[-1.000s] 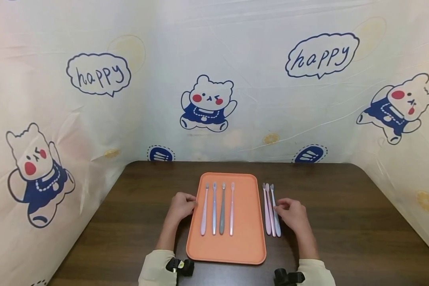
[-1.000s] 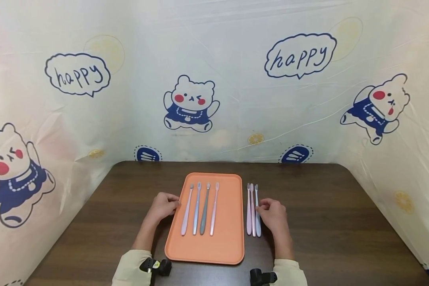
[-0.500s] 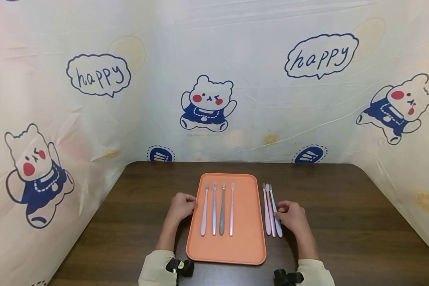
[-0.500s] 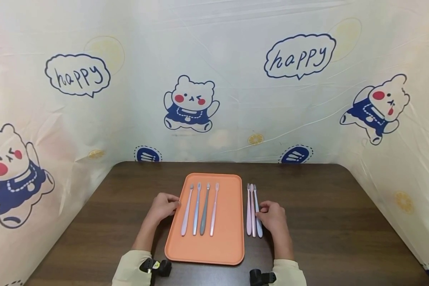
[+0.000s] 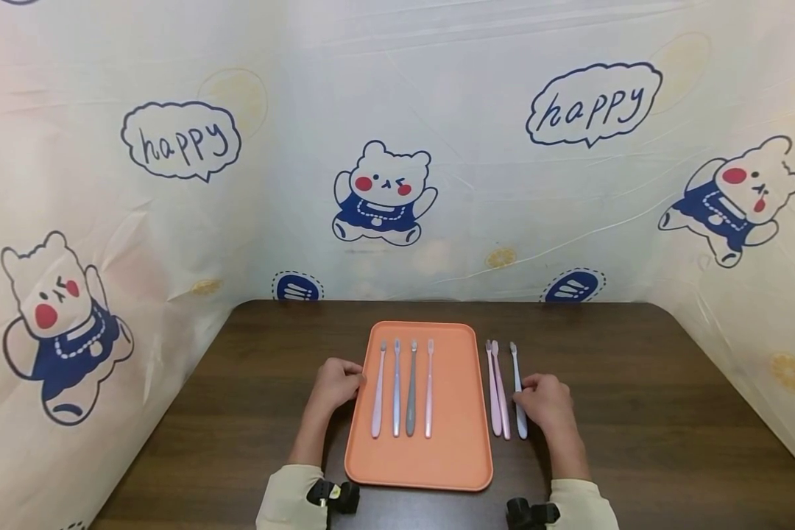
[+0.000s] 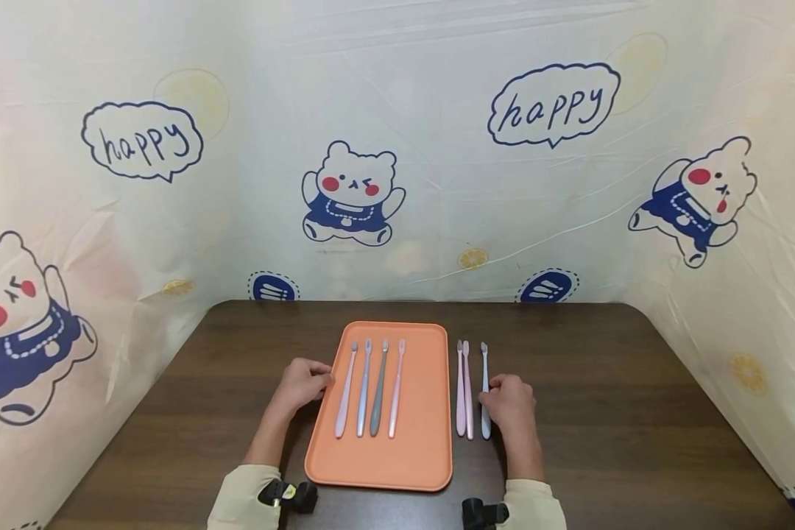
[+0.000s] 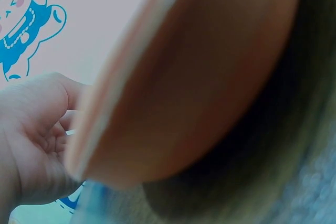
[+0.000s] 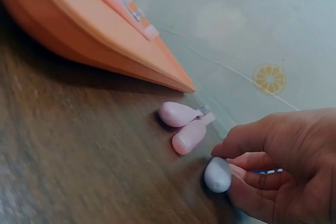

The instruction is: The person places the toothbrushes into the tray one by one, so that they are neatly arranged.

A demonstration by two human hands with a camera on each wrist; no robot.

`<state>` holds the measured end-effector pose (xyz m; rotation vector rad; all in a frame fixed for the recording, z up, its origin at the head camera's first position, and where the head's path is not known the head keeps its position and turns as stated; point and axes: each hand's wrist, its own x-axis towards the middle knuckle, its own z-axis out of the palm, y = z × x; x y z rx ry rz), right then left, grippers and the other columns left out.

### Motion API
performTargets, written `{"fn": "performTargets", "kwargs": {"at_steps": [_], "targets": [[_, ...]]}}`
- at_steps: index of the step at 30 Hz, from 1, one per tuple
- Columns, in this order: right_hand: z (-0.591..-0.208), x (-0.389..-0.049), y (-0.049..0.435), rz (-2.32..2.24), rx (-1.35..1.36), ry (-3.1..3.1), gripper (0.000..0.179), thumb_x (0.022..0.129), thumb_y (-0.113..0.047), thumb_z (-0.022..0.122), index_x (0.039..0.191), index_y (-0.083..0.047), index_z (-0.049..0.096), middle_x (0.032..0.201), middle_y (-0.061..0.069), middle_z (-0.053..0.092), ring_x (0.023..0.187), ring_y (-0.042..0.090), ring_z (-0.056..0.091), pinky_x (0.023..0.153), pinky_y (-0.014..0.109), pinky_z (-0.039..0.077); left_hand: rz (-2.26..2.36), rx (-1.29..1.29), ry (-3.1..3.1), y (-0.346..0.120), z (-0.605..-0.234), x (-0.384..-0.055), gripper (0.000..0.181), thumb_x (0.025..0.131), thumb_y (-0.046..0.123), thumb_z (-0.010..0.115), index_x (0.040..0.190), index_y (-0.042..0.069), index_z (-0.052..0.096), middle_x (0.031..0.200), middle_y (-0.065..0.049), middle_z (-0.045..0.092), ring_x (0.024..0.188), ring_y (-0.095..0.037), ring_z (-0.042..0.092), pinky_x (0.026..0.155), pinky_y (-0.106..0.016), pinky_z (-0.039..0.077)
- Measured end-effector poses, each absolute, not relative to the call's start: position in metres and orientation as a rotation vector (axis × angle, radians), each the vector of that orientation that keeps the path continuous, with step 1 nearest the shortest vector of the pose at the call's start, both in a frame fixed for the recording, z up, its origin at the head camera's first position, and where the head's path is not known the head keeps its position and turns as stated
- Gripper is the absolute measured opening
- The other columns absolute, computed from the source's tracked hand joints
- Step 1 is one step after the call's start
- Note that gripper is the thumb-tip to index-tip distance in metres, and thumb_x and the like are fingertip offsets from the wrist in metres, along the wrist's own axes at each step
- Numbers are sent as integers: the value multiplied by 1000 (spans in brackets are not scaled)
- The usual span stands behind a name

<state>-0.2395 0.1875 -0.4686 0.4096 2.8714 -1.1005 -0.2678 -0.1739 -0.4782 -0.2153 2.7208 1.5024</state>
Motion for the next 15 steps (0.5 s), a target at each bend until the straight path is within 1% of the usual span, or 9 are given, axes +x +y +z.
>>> {"fn": "performTargets", "kwargs": {"at_steps": [6,13,15], "targets": [[-468,-238,187,-1101,446,2851,31,85,-16,70,108,5,72,97,21,71,87,33,61,72,41,53,1495,-218,2721,-174,-478,-269,21,89,4,64,101,-6,77,94,-18,77,70,-14,70,62,-29,60],[-467,-238,189,-1100,452,2845,27,84,-18,72,101,4,73,89,17,70,80,28,61,62,30,47,1509,-222,2716,-174,-477,-268,21,89,5,64,101,-7,77,95,-19,76,71,-15,71,64,-30,61],[-466,-238,189,-1097,443,2850,27,84,-19,73,100,4,73,89,17,70,81,28,61,62,31,47,1504,-222,2718,-174,-476,-268,21,89,5,64,101,-7,77,95,-19,76,71,-15,71,63,-30,61]]}}
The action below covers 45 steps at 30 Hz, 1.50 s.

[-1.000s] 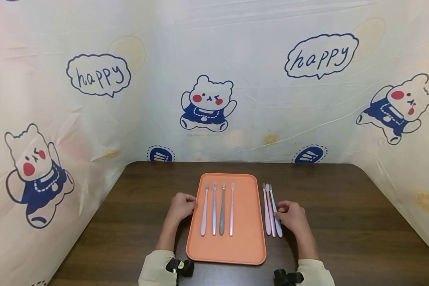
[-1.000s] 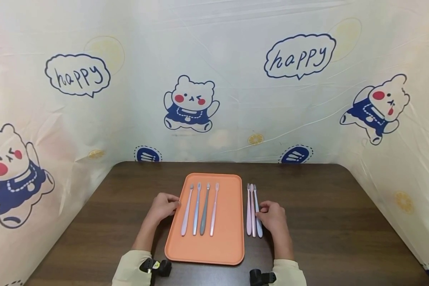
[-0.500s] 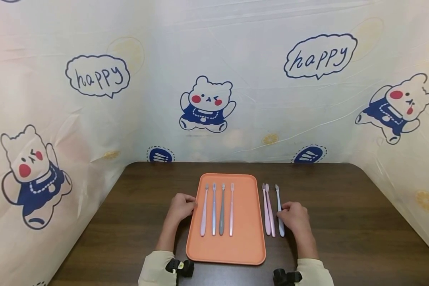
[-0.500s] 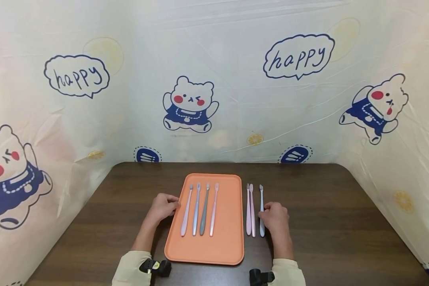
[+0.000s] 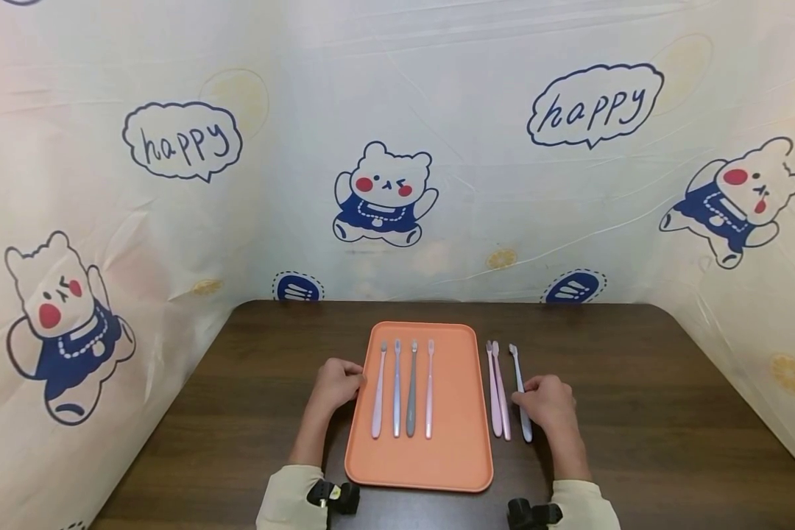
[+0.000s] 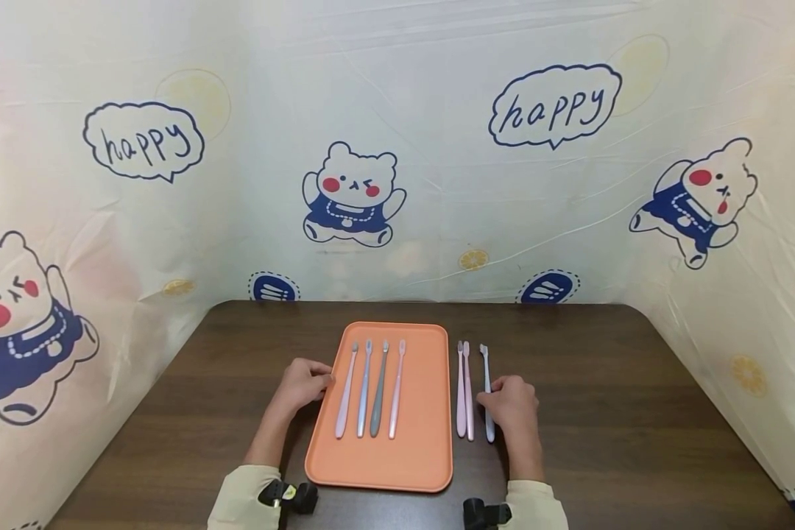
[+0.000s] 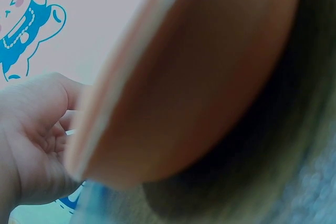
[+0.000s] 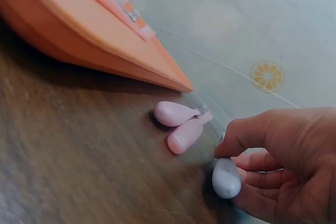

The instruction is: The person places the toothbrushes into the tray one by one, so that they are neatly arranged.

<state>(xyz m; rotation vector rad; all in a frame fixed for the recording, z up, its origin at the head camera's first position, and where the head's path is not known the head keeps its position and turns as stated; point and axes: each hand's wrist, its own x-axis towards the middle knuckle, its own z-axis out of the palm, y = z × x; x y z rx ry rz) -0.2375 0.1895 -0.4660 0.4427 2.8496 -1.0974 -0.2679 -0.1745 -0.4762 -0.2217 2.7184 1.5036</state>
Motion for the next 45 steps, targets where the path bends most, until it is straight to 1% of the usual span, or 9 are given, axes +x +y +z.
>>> {"fn": "performTargets", "kwargs": {"at_steps": [4,6,11,21,29,33,38,45], "targets": [[-465,-238,193,-1090,421,2876,27,83,-19,72,99,3,74,91,17,72,86,32,62,69,37,49,1492,-227,2725,-175,-477,-269,20,89,5,64,101,-6,78,93,-18,76,70,-13,70,63,-28,60],[-465,-239,195,-1104,412,2876,26,83,-18,72,98,3,74,91,18,73,87,32,63,70,38,50,1487,-225,2731,-175,-477,-269,20,89,4,64,100,-6,78,93,-17,77,69,-13,69,62,-28,59],[-468,-240,199,-1146,401,2862,24,83,-16,71,98,3,75,91,17,74,85,29,65,67,33,49,1490,-228,2736,-174,-478,-269,21,88,5,64,99,-5,78,91,-16,77,68,-12,68,61,-27,58],[-460,-238,195,-1254,358,2856,28,86,-11,72,108,6,74,95,19,77,82,23,69,65,27,50,1505,-224,2731,-173,-477,-268,21,87,4,64,99,-5,78,90,-16,77,68,-12,69,61,-27,59],[-454,-236,191,-1293,308,2869,30,87,-10,71,112,7,73,99,22,76,82,23,70,65,27,52,1510,-214,2728,-174,-477,-268,21,88,3,64,100,-6,78,91,-18,77,68,-13,69,61,-27,59],[-452,-235,188,-1317,280,2870,31,88,-10,70,113,8,72,103,24,75,85,25,71,67,29,54,1506,-219,2731,-174,-477,-267,20,88,4,64,99,-6,78,91,-17,77,68,-13,69,61,-27,59],[-449,-234,183,-1345,243,2856,31,90,-9,69,115,9,71,105,26,75,86,25,71,68,31,57,1505,-223,2732,-173,-476,-266,21,88,4,64,100,-6,77,93,-18,77,69,-13,70,62,-27,60],[-442,-233,171,-1347,185,2867,32,89,-8,70,115,9,72,99,22,76,83,22,70,63,25,52,1497,-241,2732,-173,-477,-267,20,88,5,65,100,-5,78,92,-17,76,68,-13,69,62,-28,60]]}}
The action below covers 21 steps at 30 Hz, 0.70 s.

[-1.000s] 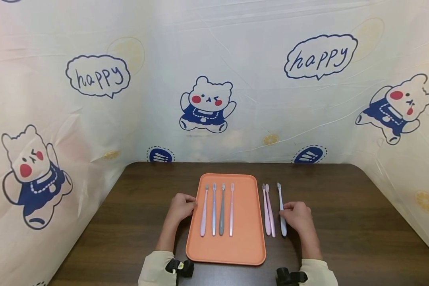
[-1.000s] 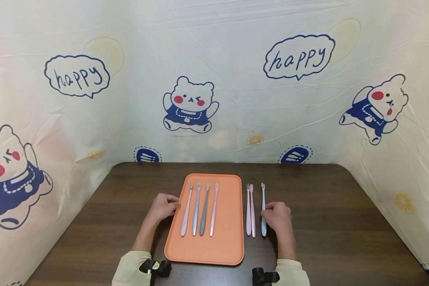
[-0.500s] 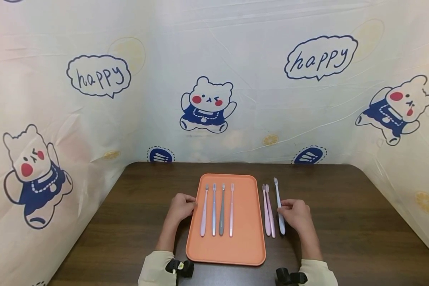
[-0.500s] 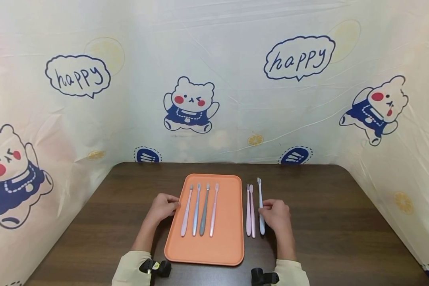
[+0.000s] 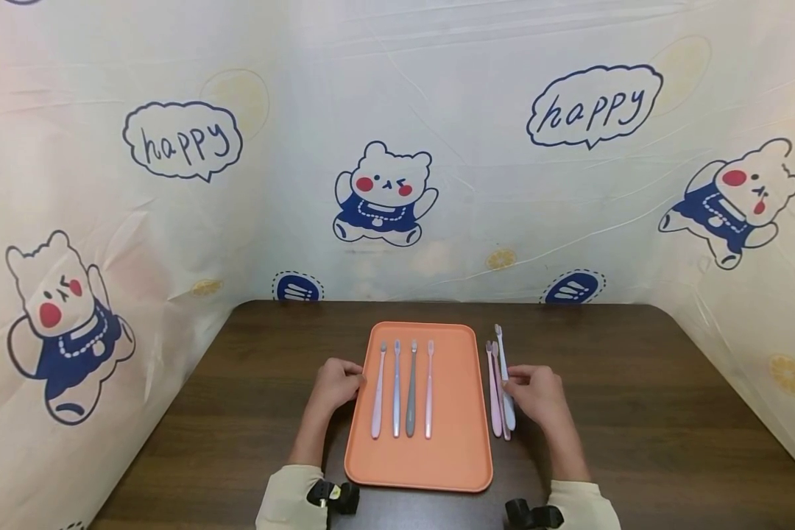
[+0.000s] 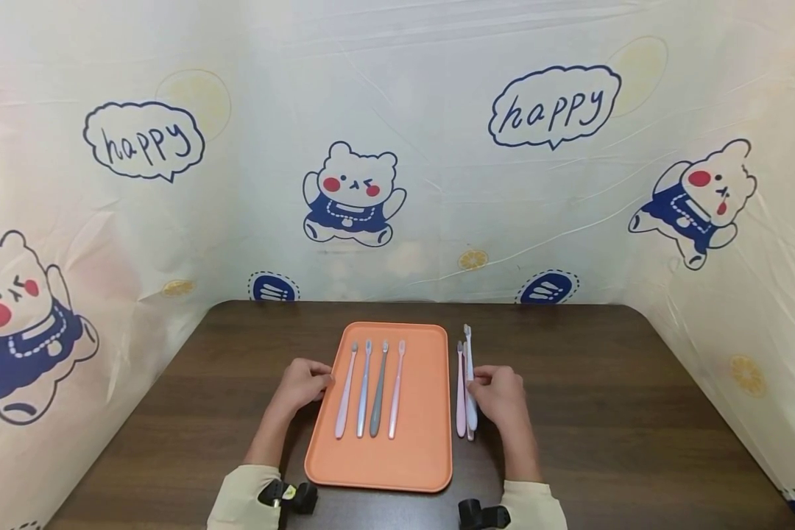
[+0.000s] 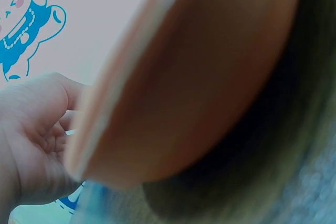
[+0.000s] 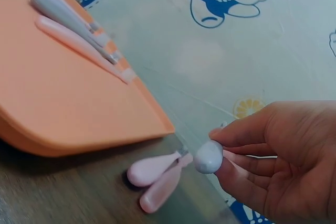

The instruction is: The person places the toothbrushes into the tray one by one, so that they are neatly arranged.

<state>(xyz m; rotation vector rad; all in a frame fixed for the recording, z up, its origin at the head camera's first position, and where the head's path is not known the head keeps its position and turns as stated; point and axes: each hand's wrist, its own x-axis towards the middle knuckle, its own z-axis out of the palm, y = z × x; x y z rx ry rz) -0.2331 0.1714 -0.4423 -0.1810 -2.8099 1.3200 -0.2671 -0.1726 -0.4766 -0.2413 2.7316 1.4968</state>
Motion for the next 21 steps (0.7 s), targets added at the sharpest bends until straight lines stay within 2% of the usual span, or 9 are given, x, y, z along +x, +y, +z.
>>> {"fn": "performTargets", "kwargs": {"at_steps": [15,21], "targets": [[-445,-234,157,1393,-120,-2793,32,90,-5,69,119,9,70,99,22,76,77,19,70,63,30,59,1486,-234,2735,-172,-480,-268,21,88,5,65,101,-6,77,93,-17,76,68,-13,69,62,-29,60],[-445,-234,149,1378,-110,-2773,32,89,-6,70,118,7,72,97,20,76,80,20,69,62,26,56,1487,-230,2737,-173,-479,-268,20,88,5,64,100,-6,77,93,-17,76,69,-14,70,63,-30,61]]}}
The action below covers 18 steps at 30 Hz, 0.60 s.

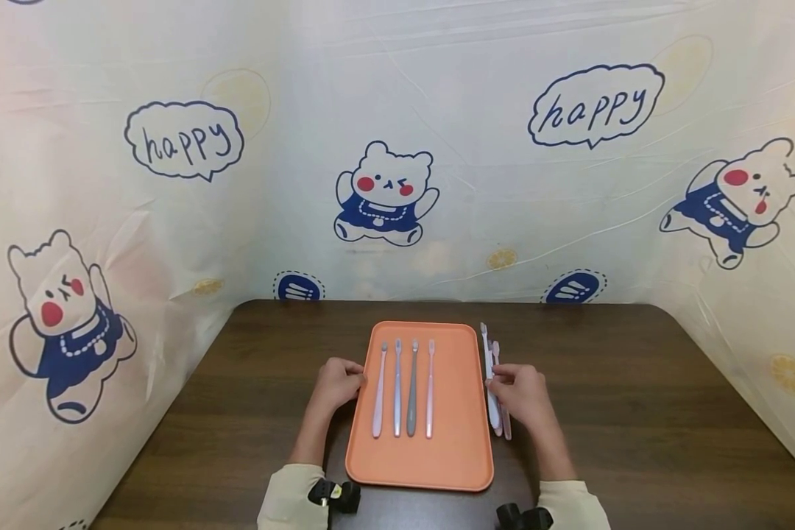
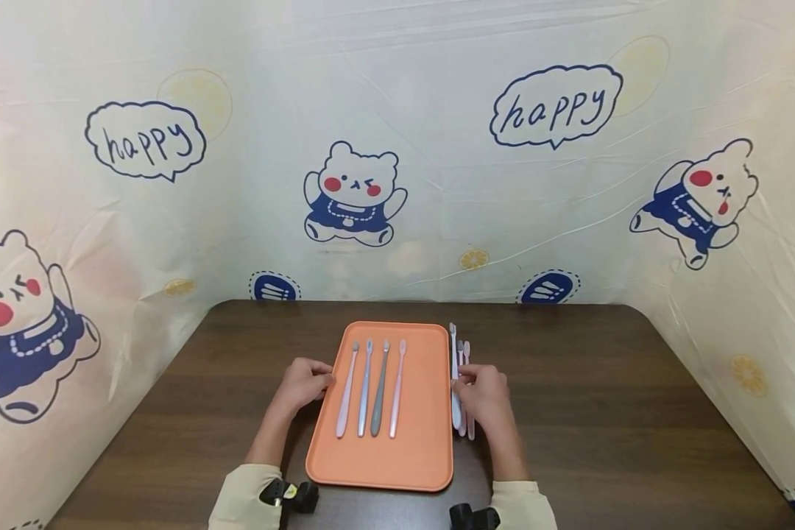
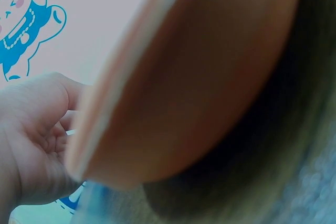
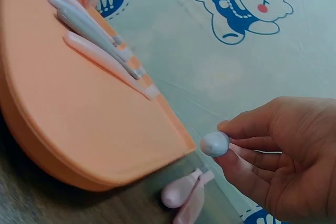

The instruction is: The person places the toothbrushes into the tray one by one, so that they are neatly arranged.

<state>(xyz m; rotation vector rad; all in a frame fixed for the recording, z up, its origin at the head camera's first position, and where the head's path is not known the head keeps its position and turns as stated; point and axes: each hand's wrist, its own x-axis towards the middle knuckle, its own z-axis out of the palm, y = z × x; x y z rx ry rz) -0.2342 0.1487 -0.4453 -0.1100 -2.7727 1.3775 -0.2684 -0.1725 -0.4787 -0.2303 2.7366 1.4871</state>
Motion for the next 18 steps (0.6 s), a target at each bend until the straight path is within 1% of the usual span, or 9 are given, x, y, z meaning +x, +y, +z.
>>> {"fn": "performTargets", "kwargs": {"at_steps": [4,7,9,13,18], "targets": [[-445,-235,143,1377,-110,-2769,31,88,-5,69,116,6,73,95,17,75,77,18,66,58,23,52,1486,-230,2738,-173,-477,-268,21,88,5,65,101,-6,77,93,-18,76,70,-14,70,63,-31,61],[-446,-235,140,1393,-108,-2752,29,87,-3,68,114,6,74,92,16,74,72,15,65,56,22,51,1492,-232,2734,-172,-477,-268,20,89,5,65,101,-6,77,93,-18,76,70,-14,70,63,-30,61],[-447,-235,139,1392,-97,-2744,28,86,-2,68,113,6,74,91,16,75,71,14,65,56,23,52,1492,-233,2735,-172,-477,-268,20,89,5,65,101,-6,77,94,-18,76,70,-14,71,63,-30,61],[-446,-234,136,1384,-70,-2743,27,87,-3,69,112,6,74,90,15,75,74,16,65,60,25,53,1493,-229,2733,-173,-478,-267,20,89,4,64,101,-7,77,94,-19,76,71,-16,71,63,-30,61],[-447,-234,133,1368,-49,-2738,27,86,-3,70,111,6,75,88,13,75,76,15,65,61,24,52,1488,-225,2737,-172,-478,-268,20,90,3,64,102,-6,77,95,-20,76,72,-16,72,63,-30,61]]}}
